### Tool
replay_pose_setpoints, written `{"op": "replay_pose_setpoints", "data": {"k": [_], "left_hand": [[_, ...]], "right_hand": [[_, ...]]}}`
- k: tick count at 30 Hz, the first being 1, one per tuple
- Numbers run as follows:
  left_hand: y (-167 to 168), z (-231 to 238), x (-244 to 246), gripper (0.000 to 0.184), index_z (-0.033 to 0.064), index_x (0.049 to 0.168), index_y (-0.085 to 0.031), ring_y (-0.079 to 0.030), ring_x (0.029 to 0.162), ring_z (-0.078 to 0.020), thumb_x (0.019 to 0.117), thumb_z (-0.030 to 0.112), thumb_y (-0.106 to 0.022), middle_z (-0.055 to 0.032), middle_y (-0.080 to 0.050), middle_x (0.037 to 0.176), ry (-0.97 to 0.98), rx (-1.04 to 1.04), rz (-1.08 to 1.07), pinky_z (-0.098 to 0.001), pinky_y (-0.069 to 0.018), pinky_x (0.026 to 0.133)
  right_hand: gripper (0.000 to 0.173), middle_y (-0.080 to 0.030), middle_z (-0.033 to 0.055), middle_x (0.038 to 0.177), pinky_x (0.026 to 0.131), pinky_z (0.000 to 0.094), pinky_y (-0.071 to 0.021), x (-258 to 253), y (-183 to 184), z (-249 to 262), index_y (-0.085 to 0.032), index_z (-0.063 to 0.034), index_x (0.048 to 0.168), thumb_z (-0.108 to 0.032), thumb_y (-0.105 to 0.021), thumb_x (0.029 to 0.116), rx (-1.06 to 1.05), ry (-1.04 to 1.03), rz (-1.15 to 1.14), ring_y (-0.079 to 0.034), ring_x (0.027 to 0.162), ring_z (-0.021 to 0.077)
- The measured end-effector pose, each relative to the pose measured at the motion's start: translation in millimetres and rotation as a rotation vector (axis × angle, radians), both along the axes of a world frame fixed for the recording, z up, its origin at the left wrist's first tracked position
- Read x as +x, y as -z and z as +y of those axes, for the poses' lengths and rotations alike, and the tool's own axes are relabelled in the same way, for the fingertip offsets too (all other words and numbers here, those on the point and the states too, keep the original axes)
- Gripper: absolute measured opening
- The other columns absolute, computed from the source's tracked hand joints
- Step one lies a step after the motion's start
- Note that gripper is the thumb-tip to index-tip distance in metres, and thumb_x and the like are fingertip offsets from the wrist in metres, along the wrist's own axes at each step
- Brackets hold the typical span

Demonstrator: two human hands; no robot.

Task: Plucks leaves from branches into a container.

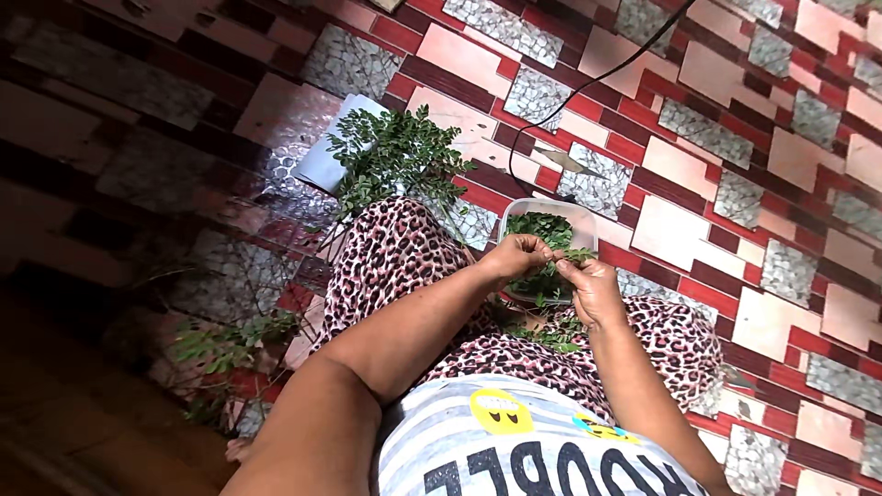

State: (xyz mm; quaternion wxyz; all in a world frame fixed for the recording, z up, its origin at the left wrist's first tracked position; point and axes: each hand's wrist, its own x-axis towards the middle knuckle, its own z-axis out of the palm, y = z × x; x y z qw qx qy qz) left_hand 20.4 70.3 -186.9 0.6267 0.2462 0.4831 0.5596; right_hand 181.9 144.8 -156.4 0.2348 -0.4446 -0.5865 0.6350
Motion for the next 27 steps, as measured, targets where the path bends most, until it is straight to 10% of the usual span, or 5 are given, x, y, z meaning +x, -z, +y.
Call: {"op": "replay_pose_setpoints", "data": {"k": [5,16,20,24,27], "left_hand": [[-1.7,-0.3,-1.2,0.009,0.0024,0.096,-0.064,-0.053,0.062,-0.0052,0.1023,0.007,-0.059,-0.0002,-0.061,0.077,-0.006,-0.043,-0.047,-0.0206,-0.046,0.058],[-0.7,0.1,-1.1,0.011,0.0023,0.093,-0.063,-0.052,0.06,-0.0049,0.1021,0.008,-0.06,0.0002,-0.059,0.075,-0.002,-0.055,-0.05,-0.0195,-0.0443,0.055],[1.4,0.1,-1.4,0.011,0.0027,0.093,-0.062,-0.05,0.058,-0.0051,0.1021,0.007,-0.059,0.0003,-0.058,0.074,-0.053,-0.064,-0.047,-0.0198,-0.0428,0.054],[-0.5,0.3,0.4,0.009,0.002,0.095,-0.064,-0.049,0.059,-0.0048,0.1015,0.007,-0.06,0.0,-0.059,0.076,-0.048,-0.071,-0.067,-0.0197,-0.0413,0.054],[1.0,0.9,1.8,0.007,0.0023,0.097,-0.064,-0.052,0.062,-0.0045,0.1009,0.007,-0.062,-0.0019,-0.063,0.083,-0.031,-0.065,-0.074,-0.0198,-0.043,0.056]], "right_hand": [[0.015,-0.072,0.0048,0.104,0.088,0.0301,-0.054,5.1,1.7,5.1,-0.072,-0.0014,0.094,-0.008,-0.061,0.1009,0.083,-0.094,-0.13,-0.066,0.095,0.009],[0.011,-0.072,0.0049,0.098,0.082,0.0281,-0.0569,3.3,1.5,2.3,-0.07,-0.0006,0.102,0.005,-0.068,0.0918,-0.013,-0.045,0.014,-0.067,0.087,0.0094],[0.011,-0.067,0.0015,0.087,0.073,0.0262,-0.0532,5.6,5.9,4.3,-0.063,-0.0051,0.084,0.0,-0.067,0.0931,0.112,-0.048,-0.063,-0.061,0.077,0.0072],[0.019,-0.069,0.006,0.11,0.084,0.0299,-0.0563,4.6,5.6,-0.2,-0.065,-0.001,0.113,-0.001,-0.064,0.0941,-0.055,-0.108,0.001,-0.065,0.094,0.0113],[0.022,-0.07,0.0077,0.103,0.085,0.0313,-0.057,-3.1,11.4,-8.4,-0.066,0.0008,0.111,0.004,-0.069,0.0895,-0.08,-0.031,0.036,-0.066,0.093,0.0129]]}}
